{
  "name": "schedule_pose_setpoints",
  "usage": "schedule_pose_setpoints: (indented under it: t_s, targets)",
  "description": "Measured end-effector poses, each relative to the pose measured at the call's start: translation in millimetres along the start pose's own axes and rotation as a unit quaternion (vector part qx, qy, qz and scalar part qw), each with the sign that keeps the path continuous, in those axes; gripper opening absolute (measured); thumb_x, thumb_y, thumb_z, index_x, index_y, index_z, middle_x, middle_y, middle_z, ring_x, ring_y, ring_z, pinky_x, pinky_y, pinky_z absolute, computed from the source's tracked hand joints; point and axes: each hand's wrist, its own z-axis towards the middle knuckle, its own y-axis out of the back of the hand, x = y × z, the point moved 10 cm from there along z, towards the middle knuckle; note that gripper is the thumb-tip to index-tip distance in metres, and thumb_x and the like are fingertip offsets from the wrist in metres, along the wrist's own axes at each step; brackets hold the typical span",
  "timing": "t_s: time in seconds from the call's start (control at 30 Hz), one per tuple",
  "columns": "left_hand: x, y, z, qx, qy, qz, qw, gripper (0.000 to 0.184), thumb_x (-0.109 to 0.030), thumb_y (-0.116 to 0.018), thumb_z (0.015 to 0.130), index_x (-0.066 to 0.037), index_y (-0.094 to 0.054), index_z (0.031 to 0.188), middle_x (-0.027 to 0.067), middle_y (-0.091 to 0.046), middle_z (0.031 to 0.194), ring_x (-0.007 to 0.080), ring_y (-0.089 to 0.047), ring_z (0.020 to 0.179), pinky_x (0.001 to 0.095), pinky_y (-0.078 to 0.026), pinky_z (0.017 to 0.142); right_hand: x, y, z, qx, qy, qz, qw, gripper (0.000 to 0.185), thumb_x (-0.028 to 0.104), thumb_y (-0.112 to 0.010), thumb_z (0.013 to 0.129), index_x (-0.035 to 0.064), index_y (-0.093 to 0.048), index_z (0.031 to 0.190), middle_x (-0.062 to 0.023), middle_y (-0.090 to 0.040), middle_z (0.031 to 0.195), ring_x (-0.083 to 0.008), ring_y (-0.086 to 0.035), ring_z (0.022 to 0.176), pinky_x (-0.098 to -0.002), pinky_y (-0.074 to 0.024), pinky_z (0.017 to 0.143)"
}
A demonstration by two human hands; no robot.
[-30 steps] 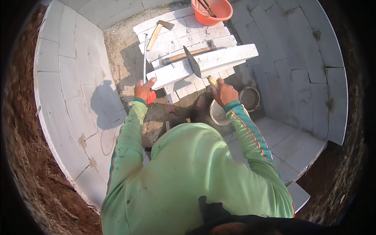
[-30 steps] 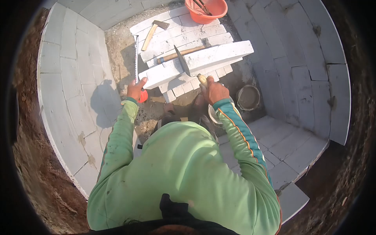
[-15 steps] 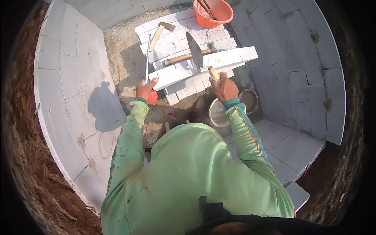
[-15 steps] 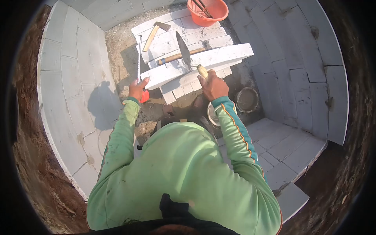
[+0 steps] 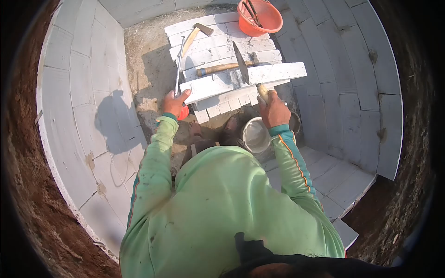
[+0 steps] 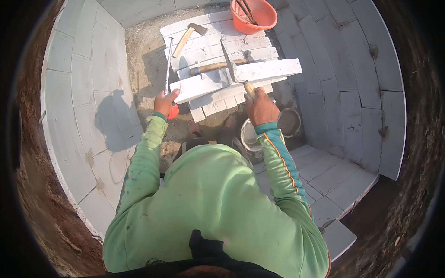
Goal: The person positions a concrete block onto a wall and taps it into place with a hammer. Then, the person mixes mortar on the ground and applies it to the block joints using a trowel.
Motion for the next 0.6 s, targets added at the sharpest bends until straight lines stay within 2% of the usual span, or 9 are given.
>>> schedule_pose_setpoints:
  t_s: [0.07,0.13,0.23,0.27,0.3,0.37,0.5,0.53,0.6]
  targets:
    - [37,8,19,-0.037,-0.006,0.041,0.998,0.065,-0.047,-0.084,0.083,0.009,-0.068,0.112,0.0157,-0.073,0.098,0.0209,-0.067,0.085,0.0354,-0.053,0.079,-12,-35,-6,0.047,-0.005,-0.017,0.999,0.043,0.045,-0.067,0.094,0.0084,-0.057,0.116,-0.0212,-0.074,0.096,-0.043,-0.072,0.087,-0.0545,-0.0562,0.076]
    - [32,5,21,-0.034,-0.01,0.071,0.997,0.071,-0.048,-0.084,0.082,0.012,-0.066,0.116,0.0186,-0.072,0.102,0.0234,-0.068,0.09,0.0357,-0.053,0.083,-20,-48,-11,0.058,-0.002,-0.018,0.998,0.047,0.048,-0.064,0.095,0.0079,-0.058,0.118,-0.0213,-0.074,0.093,-0.0439,-0.072,0.088,-0.0556,-0.0555,0.077]
    - [12,6,10,0.005,0.013,0.078,0.997,0.087,-0.051,-0.085,0.08,0.019,-0.06,0.124,0.0255,-0.071,0.111,0.029,-0.07,0.097,0.0379,-0.054,0.089,-22,-27,-18,0.05,-0.011,-0.008,0.999,0.05,0.049,-0.064,0.095,0.0078,-0.057,0.121,-0.022,-0.074,0.092,-0.0441,-0.072,0.088,-0.0556,-0.0554,0.076]
    - [4,4,6,0.02,0.029,0.07,0.997,0.089,-0.051,-0.085,0.08,0.02,-0.059,0.126,0.0263,-0.071,0.113,0.0295,-0.07,0.1,0.0379,-0.053,0.09,-20,-18,-20,0.025,-0.013,0.039,0.999,0.052,0.05,-0.064,0.095,0.0064,-0.056,0.122,-0.0248,-0.074,0.093,-0.0456,-0.071,0.09,-0.0568,-0.0552,0.078]
    - [2,0,3,0.037,0.044,0.061,0.996,0.091,-0.05,-0.085,0.08,0.021,-0.057,0.128,0.0272,-0.07,0.115,0.03,-0.07,0.102,0.0378,-0.053,0.091,-28,-32,-17,0.048,-0.012,0.039,0.998,0.052,0.05,-0.064,0.095,0.0057,-0.056,0.121,-0.026,-0.073,0.094,-0.0464,-0.071,0.091,-0.0572,-0.0549,0.079]
    - [17,3,7,0.02,0.028,0.045,0.998,0.083,-0.048,-0.086,0.08,0.017,-0.061,0.124,0.0244,-0.072,0.111,0.0282,-0.07,0.099,0.0378,-0.053,0.088,-49,-69,-13,0.091,-0.017,0.04,0.995,0.053,0.051,-0.063,0.096,0.0042,-0.057,0.119,-0.0283,-0.073,0.096,-0.048,-0.07,0.093,-0.0581,-0.0545,0.081]
    - [24,4,20,-0.008,0.006,0.056,0.998,0.069,-0.044,-0.086,0.081,0.012,-0.067,0.116,0.0197,-0.074,0.103,0.0249,-0.07,0.092,0.0369,-0.054,0.083,-51,-76,-7,0.119,-0.004,0.078,0.99,0.055,0.05,-0.063,0.096,0.001,-0.058,0.12,-0.0327,-0.071,0.101,-0.0519,-0.068,0.098,-0.0596,-0.0525,0.083]
    - [6,2,8,0.005,0.011,0.046,0.999,0.062,-0.043,-0.083,0.085,0.01,-0.068,0.114,0.0164,-0.073,0.102,0.0216,-0.068,0.089,0.0357,-0.053,0.083,-57,-86,-7,0.118,0.009,0.108,0.987,0.055,0.051,-0.064,0.096,0.0011,-0.059,0.119,-0.0305,-0.072,0.097,-0.0492,-0.069,0.093,-0.0574,-0.0528,0.08]
    - [-4,-2,5,0.019,-0.003,0.055,0.998,0.065,-0.044,-0.083,0.085,0.011,-0.068,0.115,0.0169,-0.073,0.101,0.0218,-0.068,0.089,0.0358,-0.053,0.084,-61,-93,-3,0.113,0.041,0.164,0.979,0.056,0.053,-0.065,0.095,0.0013,-0.061,0.116,-0.026,-0.073,0.09,-0.0438,-0.072,0.084,-0.0529,-0.0535,0.074]
